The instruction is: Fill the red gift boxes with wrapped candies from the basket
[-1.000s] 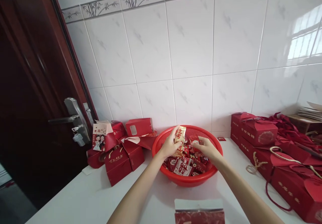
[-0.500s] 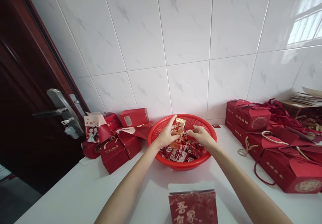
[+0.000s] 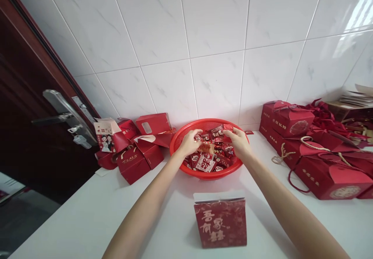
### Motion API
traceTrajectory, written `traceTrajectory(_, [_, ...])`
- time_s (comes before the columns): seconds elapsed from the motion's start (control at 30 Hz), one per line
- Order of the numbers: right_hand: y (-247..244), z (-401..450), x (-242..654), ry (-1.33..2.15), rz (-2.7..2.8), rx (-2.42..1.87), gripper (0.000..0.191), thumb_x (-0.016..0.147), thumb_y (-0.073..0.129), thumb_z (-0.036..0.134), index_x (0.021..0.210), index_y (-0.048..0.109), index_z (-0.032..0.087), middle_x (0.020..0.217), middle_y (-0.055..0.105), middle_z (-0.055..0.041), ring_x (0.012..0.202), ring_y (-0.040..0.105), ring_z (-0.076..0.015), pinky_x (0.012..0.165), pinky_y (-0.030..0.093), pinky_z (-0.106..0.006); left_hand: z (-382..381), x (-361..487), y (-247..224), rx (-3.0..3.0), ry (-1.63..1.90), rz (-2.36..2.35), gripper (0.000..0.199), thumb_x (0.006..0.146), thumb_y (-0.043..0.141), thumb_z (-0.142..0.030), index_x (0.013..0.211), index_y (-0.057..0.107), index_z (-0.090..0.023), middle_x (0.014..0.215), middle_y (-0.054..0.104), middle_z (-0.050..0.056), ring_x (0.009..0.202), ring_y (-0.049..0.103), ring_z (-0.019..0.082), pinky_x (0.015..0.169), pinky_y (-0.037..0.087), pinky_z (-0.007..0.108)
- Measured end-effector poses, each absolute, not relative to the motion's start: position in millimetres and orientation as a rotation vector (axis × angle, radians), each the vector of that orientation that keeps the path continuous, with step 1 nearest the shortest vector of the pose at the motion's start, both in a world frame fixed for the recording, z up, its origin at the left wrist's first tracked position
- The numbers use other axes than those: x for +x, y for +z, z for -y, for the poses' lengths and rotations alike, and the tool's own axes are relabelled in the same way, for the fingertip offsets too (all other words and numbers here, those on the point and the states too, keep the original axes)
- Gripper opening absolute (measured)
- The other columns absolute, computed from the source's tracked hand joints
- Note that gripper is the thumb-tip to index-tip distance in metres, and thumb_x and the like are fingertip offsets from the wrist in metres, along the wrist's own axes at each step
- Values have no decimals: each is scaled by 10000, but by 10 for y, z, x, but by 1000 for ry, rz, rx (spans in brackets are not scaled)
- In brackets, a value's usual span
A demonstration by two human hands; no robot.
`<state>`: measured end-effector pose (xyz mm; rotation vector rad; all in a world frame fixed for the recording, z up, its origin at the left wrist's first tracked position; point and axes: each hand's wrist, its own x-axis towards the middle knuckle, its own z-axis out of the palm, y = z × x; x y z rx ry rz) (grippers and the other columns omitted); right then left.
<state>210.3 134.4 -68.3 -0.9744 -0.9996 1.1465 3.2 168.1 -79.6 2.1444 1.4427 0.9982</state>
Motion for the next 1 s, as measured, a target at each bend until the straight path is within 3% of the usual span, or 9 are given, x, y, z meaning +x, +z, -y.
traceTrajectory(0.1, [-665,-1329,2108,1169,970,-931,282,573,778,383,702,609,198,692,657,-12,568,566,-139,466,394,-242,-1586,125,-746,2336,608,-1202,349,773,595,-77,1080,725,-182,1134,730,63,1054,674,213,958,511,321])
traceTrajectory(0.17, [-666,-1331,2110,1176,948,-910,292,560,793,382,690,610,196,704,658,-6,582,562,-135,486,398,-248,-1510,199,-714,2432,293,-1044,322,772,649,-150,1079,736,-195,1125,742,52,1044,678,226,955,499,318])
traceTrajectory(0.3, [-688,-1368,2119,1198,878,-883,304,536,819,360,647,585,201,640,617,31,567,528,-119,496,399,-245,-1429,319,-683,2585,-61,-951,604,719,748,-340,1305,641,-239,1303,661,85,1178,616,298,1007,461,359])
traceTrajectory(0.4, [-698,-1399,2125,1222,822,-878,323,512,835,325,619,553,208,604,603,38,559,520,-121,490,411,-241,-1468,402,-700,2701,-172,-974,797,670,762,-313,1431,529,-267,1366,598,114,1237,566,347,1019,447,396])
traceTrajectory(0.5, [-694,-1415,2127,1248,802,-854,311,517,833,320,645,570,213,624,619,30,594,559,-142,518,465,-259,-1556,525,-745,2755,-233,-997,860,607,781,-268,1428,528,-317,1314,610,104,1174,596,360,971,469,394])
traceTrajectory(0.6, [-692,-1432,2129,1266,766,-849,283,536,818,321,698,610,217,642,646,21,600,586,-160,507,483,-270,-1649,667,-787,2780,-245,-1025,796,580,801,-274,1348,602,-345,1264,627,88,1071,643,339,935,483,378])
traceTrajectory(0.77, [-704,-1492,2130,1282,640,-790,218,584,793,273,662,595,225,621,661,13,615,624,-185,549,521,-299,-1783,725,-778,2679,-145,-1110,571,679,718,-197,1240,683,-300,1146,700,74,987,677,296,854,507,336])
traceTrajectory(0.87, [-714,-1529,2127,1327,574,-769,188,615,757,240,648,573,225,595,638,23,580,605,-173,540,524,-303,-1843,627,-744,2575,-47,-1184,501,675,675,-120,1151,721,-269,1068,732,55,988,676,286,851,507,324])
traceTrajectory(1.0, [-728,-1556,2141,1389,561,-780,136,649,696,238,675,564,222,575,602,28,520,570,-159,484,505,-300,-1916,475,-697,2380,169,-1361,401,650,699,-158,1047,732,-201,946,736,47,917,676,266,826,521,325])
